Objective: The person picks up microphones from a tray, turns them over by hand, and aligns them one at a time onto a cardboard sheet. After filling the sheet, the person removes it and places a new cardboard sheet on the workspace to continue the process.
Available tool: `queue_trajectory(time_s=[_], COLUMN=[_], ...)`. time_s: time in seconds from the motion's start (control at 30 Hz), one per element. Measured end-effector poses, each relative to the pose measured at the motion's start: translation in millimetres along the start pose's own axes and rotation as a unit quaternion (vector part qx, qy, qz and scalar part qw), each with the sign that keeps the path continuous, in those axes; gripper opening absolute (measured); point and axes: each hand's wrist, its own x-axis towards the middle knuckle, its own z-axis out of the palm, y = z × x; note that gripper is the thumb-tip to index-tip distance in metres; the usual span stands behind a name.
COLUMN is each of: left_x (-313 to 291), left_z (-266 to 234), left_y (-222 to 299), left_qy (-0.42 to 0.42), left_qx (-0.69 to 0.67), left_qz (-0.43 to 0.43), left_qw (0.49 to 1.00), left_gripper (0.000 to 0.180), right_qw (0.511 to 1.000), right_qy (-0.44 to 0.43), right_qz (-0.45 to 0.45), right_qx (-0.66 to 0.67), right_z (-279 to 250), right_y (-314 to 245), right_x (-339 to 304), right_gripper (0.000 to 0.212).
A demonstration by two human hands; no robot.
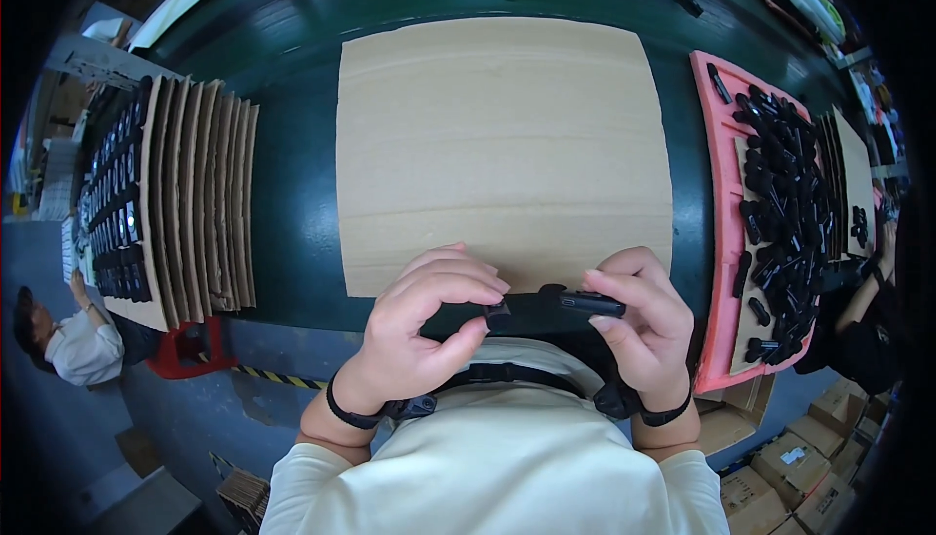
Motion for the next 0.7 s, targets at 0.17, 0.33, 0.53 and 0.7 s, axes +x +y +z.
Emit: queue_trajectory(time_s=[0.17, 0.33, 0.53, 0.7], left_x=[0.5, 2.7, 16.0, 10.9], left_z=[2.0, 0.9, 5.7, -5.5], left_y=[0.1, -0.7, 10.3, -17.8], left_qy=[-0.014, -0.014, -0.004, 0.062], left_qx=[-0.027, -0.007, 0.032, 0.026], left_qz=[-0.012, 0.009, -0.029, -0.037], left_qw=[0.999, 1.0, 0.999, 0.997], left_gripper=[0.025, 0.028, 0.028, 0.031], right_qw=[0.991, 0.996, 0.991, 0.986], right_qy=[-0.058, -0.017, 0.022, 0.091], right_qz=[-0.055, -0.065, -0.1, -0.002], right_qx=[-0.103, -0.059, -0.087, -0.142], right_z=[14.7, 35.6, 14.7, -30.2], right_y=[-7.4, 0.0, -1.7, 13.5], right_x=[12.2, 17.5, 21.7, -4.9], right_gripper=[0.044, 0.036, 0.028, 0.027])
